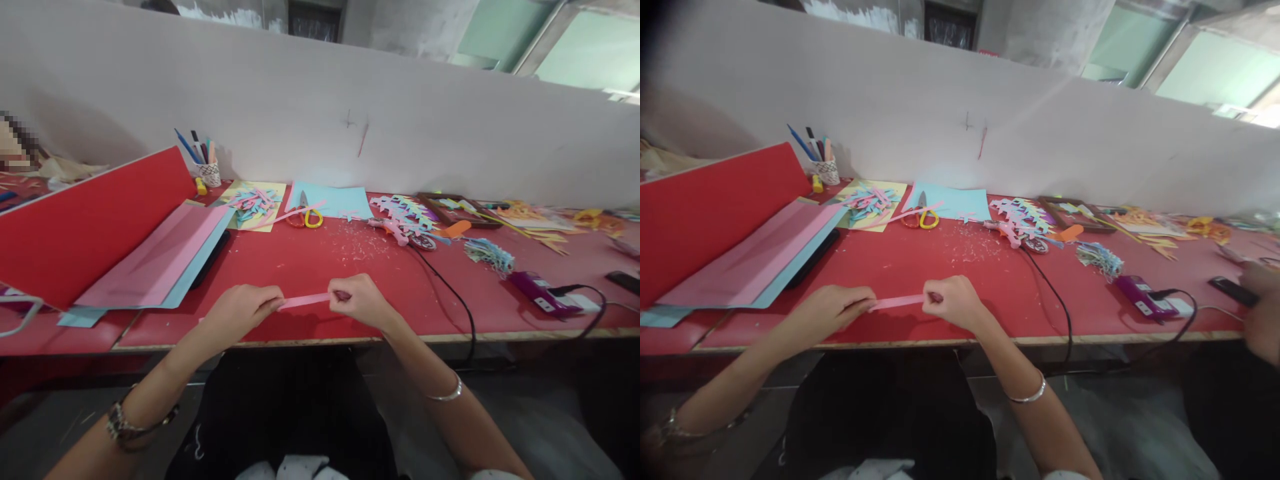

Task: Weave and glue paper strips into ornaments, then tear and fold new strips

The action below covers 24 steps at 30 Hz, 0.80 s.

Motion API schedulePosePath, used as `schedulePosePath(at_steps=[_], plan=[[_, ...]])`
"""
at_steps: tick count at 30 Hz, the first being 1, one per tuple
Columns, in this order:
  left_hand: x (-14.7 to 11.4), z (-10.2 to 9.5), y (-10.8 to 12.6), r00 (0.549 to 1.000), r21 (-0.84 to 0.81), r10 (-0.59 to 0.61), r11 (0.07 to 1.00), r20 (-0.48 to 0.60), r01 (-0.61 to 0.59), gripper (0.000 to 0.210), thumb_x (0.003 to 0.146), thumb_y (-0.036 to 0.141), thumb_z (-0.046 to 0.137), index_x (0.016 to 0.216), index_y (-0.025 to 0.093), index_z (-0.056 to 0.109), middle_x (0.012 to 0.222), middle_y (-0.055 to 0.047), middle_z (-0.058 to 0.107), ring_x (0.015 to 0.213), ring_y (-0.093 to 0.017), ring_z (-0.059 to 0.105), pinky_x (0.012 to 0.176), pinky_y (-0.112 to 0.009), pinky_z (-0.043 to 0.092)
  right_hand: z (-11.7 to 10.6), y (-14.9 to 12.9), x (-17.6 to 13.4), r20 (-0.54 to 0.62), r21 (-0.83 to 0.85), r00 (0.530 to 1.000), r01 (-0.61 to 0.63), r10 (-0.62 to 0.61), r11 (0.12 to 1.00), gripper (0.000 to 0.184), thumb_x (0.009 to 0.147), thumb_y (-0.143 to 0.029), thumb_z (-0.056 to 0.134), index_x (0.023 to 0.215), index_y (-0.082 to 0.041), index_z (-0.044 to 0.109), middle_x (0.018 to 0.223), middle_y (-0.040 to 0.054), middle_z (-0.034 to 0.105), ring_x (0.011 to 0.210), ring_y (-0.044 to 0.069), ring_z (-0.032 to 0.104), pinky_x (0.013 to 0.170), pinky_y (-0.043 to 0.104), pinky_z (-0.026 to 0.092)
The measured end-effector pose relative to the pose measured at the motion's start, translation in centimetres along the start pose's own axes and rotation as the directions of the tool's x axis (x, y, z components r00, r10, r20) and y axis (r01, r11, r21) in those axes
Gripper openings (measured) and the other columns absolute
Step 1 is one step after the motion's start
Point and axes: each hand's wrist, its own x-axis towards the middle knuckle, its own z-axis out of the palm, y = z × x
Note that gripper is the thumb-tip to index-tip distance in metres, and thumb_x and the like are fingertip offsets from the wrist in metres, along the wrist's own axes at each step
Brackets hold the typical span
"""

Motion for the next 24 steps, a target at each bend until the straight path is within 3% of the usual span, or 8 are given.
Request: schedulePosePath(at_steps=[9,13,17,19,21,24], plan=[[-1.2,-0.7,-2.8,1.000,0.043,0.027,0.999,-0.007,-0.027,0.037,0.083,0.042,0.023,0.066,0.021,0.048,0.059,0.001,0.056,0.055,-0.012,0.051,0.053,-0.022,0.029,-1.8,3.5,-2.2,-0.105,-0.033,0.991,-0.086,0.083,0.996,0.012,0.061,-0.020,0.039,0.049,-0.018,0.040,0.044,-0.0057,0.035,0.042,0.005,0.030,0.044,0.016,0.023],[-1.5,-0.4,-3.7,0.999,0.149,-0.043,0.988,-0.010,0.044,0.037,0.084,0.040,0.022,0.071,0.021,0.050,0.063,0.000,0.059,0.057,-0.014,0.054,0.052,-0.023,0.028,-2.6,5.3,-2.9,-0.245,-0.086,0.958,-0.175,0.149,0.981,0.013,0.062,-0.021,0.040,0.049,-0.018,0.039,0.043,-0.0050,0.036,0.041,0.006,0.034,0.044,0.018,0.025],[-0.9,0.1,-2.9,1.000,0.220,-0.002,0.976,-0.006,0.003,0.033,0.085,0.036,0.025,0.073,0.020,0.052,0.062,-0.001,0.059,0.058,-0.014,0.055,0.050,-0.023,0.026,-1.9,4.2,-2.7,-0.343,-0.112,0.938,-0.095,0.051,0.989,0.017,0.073,-0.022,0.038,0.063,-0.018,0.052,0.060,0.0014,0.057,0.058,0.012,0.052,0.059,0.022,0.039],[-0.5,0.2,-1.9,0.999,0.209,0.032,0.977,0.033,-0.038,0.032,0.085,0.034,0.027,0.073,0.020,0.052,0.060,0.000,0.058,0.058,-0.014,0.055,0.050,-0.023,0.026,-1.1,2.5,-2.1,-0.299,-0.154,0.953,0.012,-0.058,0.988,0.021,0.078,-0.025,0.039,0.082,-0.018,0.058,0.082,0.0063,0.064,0.080,0.016,0.057,0.077,0.029,0.040],[-0.4,0.0,-1.0,0.997,0.182,0.044,0.982,0.056,-0.053,0.031,0.085,0.033,0.027,0.073,0.020,0.053,0.059,0.000,0.056,0.055,-0.013,0.053,0.050,-0.023,0.026,-0.4,0.8,-1.5,-0.161,-0.189,0.979,0.091,-0.123,0.978,0.024,0.081,-0.030,0.042,0.097,-0.019,0.057,0.099,0.0077,0.063,0.096,0.018,0.054,0.092,0.037,0.032],[-0.5,-0.2,-0.7,0.996,0.132,0.053,0.989,0.065,-0.061,0.032,0.086,0.032,0.028,0.071,0.020,0.053,0.055,0.001,0.054,0.051,-0.012,0.051,0.049,-0.023,0.026,0.0,-0.8,-0.8,0.074,-0.153,0.989,0.141,-0.131,0.978,0.019,0.085,-0.028,0.043,0.089,-0.020,0.060,0.087,0.0026,0.066,0.083,0.014,0.057,0.097,0.039,0.023]])
